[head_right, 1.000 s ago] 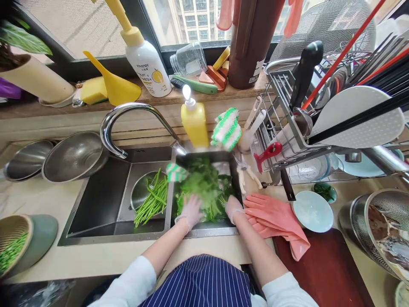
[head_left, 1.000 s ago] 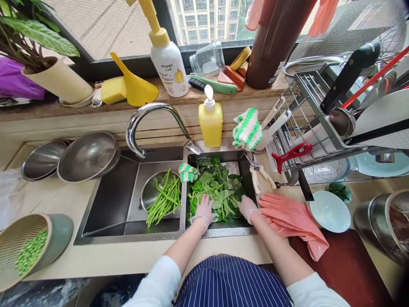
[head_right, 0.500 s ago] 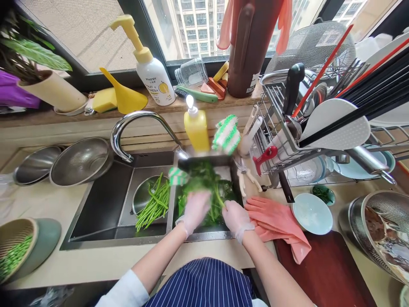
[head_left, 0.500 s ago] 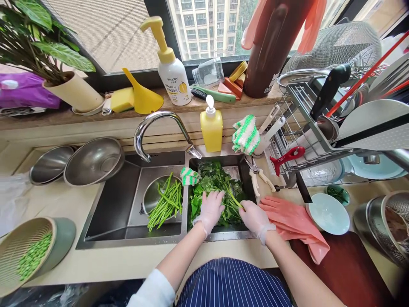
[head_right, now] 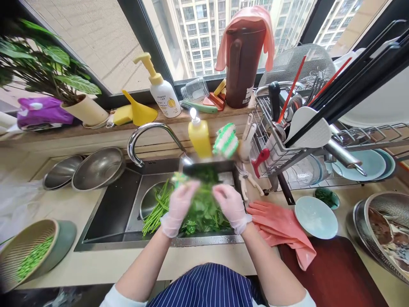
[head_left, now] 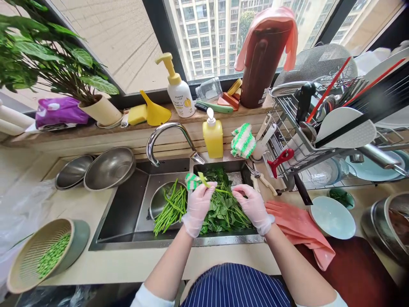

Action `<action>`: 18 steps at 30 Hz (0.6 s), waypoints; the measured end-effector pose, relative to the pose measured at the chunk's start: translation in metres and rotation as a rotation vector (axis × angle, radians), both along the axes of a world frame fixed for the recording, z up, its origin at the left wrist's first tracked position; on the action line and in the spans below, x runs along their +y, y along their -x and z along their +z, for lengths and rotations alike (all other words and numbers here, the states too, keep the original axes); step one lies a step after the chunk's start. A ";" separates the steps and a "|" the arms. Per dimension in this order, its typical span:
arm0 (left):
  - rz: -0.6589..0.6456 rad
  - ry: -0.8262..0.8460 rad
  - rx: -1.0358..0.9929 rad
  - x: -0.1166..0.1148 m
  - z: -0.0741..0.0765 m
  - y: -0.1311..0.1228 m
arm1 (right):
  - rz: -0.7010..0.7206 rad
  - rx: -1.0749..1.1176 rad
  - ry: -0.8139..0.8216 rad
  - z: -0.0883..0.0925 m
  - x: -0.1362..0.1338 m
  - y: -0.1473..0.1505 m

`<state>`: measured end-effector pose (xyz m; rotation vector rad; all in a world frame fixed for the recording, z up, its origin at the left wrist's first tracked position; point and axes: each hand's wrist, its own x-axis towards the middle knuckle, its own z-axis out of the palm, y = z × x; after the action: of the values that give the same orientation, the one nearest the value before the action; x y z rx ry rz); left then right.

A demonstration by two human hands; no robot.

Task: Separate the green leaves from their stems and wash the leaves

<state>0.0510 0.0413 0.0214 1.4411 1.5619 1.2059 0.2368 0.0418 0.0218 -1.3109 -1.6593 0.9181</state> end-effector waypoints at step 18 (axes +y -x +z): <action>0.158 0.288 -0.422 -0.028 -0.020 0.014 | 0.058 0.327 0.481 -0.074 0.024 0.042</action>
<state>0.0371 0.0137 0.0017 0.8283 1.4941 1.2198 0.1943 0.0657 -0.0522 -1.3302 -1.2705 1.5452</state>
